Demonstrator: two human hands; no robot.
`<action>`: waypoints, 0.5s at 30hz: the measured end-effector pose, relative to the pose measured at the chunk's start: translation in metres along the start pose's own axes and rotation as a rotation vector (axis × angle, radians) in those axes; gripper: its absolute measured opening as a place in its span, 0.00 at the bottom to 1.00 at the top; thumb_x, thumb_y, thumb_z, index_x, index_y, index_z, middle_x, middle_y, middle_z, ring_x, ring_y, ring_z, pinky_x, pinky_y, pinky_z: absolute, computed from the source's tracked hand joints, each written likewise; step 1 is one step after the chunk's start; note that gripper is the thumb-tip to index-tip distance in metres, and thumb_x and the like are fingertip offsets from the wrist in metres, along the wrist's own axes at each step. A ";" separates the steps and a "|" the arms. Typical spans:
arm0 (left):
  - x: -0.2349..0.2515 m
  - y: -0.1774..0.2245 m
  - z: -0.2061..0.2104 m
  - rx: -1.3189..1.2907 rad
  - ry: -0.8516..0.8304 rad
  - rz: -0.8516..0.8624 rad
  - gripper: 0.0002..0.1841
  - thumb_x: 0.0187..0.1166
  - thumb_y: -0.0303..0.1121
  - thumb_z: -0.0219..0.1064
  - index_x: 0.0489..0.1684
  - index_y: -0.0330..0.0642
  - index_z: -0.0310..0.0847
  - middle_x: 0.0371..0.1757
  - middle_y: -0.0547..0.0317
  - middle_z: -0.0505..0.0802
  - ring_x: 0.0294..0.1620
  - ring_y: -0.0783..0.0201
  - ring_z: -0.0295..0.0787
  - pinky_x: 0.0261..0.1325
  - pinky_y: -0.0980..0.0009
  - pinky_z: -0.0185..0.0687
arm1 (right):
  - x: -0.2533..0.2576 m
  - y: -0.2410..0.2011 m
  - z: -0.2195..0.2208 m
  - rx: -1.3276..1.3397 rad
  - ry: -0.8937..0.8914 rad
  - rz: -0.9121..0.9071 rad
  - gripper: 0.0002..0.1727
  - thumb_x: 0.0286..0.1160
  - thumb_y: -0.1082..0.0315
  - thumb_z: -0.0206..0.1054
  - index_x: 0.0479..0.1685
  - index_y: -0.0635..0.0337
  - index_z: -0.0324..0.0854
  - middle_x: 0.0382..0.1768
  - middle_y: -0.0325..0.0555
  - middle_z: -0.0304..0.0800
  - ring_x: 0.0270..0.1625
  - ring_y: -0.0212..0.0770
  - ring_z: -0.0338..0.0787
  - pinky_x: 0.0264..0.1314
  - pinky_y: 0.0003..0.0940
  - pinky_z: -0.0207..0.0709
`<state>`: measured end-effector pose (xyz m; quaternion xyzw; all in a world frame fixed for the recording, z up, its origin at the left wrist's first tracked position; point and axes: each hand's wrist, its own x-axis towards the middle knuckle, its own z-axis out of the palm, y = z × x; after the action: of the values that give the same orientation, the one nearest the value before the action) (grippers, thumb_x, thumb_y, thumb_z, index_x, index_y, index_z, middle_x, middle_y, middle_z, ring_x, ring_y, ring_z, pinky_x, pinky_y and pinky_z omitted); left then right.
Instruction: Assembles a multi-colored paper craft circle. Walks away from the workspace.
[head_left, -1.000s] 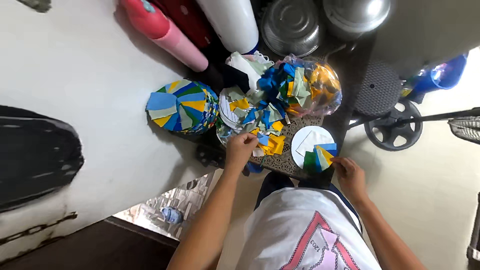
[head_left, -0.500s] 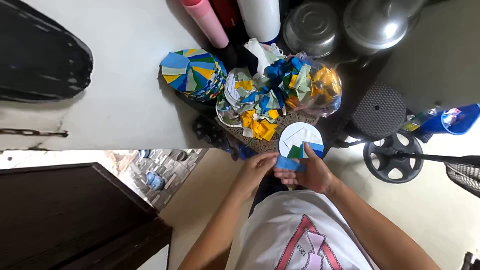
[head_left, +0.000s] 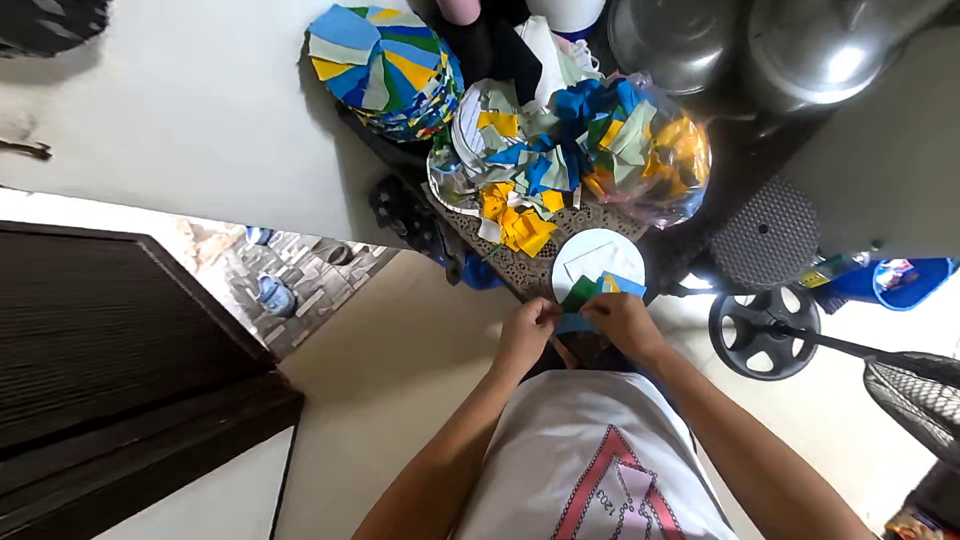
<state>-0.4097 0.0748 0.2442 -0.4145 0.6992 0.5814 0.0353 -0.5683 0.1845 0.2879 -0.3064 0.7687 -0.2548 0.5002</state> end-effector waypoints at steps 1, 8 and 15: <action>0.002 0.003 0.000 0.027 0.015 -0.014 0.11 0.82 0.26 0.65 0.55 0.32 0.86 0.50 0.47 0.94 0.48 0.60 0.92 0.56 0.61 0.87 | 0.004 -0.004 -0.003 -0.057 0.016 -0.025 0.13 0.85 0.68 0.63 0.53 0.67 0.89 0.49 0.56 0.94 0.52 0.45 0.92 0.63 0.43 0.82; 0.012 0.016 0.000 0.189 0.109 -0.039 0.11 0.83 0.28 0.65 0.56 0.34 0.87 0.51 0.46 0.94 0.52 0.57 0.92 0.62 0.59 0.85 | 0.033 -0.012 -0.006 -0.294 0.040 -0.156 0.11 0.84 0.74 0.62 0.52 0.68 0.89 0.48 0.61 0.94 0.55 0.59 0.93 0.62 0.58 0.82; 0.014 0.016 0.005 0.213 0.151 -0.044 0.12 0.82 0.28 0.67 0.57 0.33 0.84 0.50 0.46 0.94 0.50 0.57 0.93 0.59 0.57 0.87 | 0.042 -0.007 -0.008 -0.345 0.070 -0.210 0.11 0.82 0.78 0.62 0.53 0.67 0.90 0.52 0.60 0.93 0.57 0.59 0.92 0.63 0.57 0.83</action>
<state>-0.4311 0.0712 0.2473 -0.4662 0.7484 0.4701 0.0394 -0.5869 0.1495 0.2696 -0.4570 0.7818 -0.1808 0.3838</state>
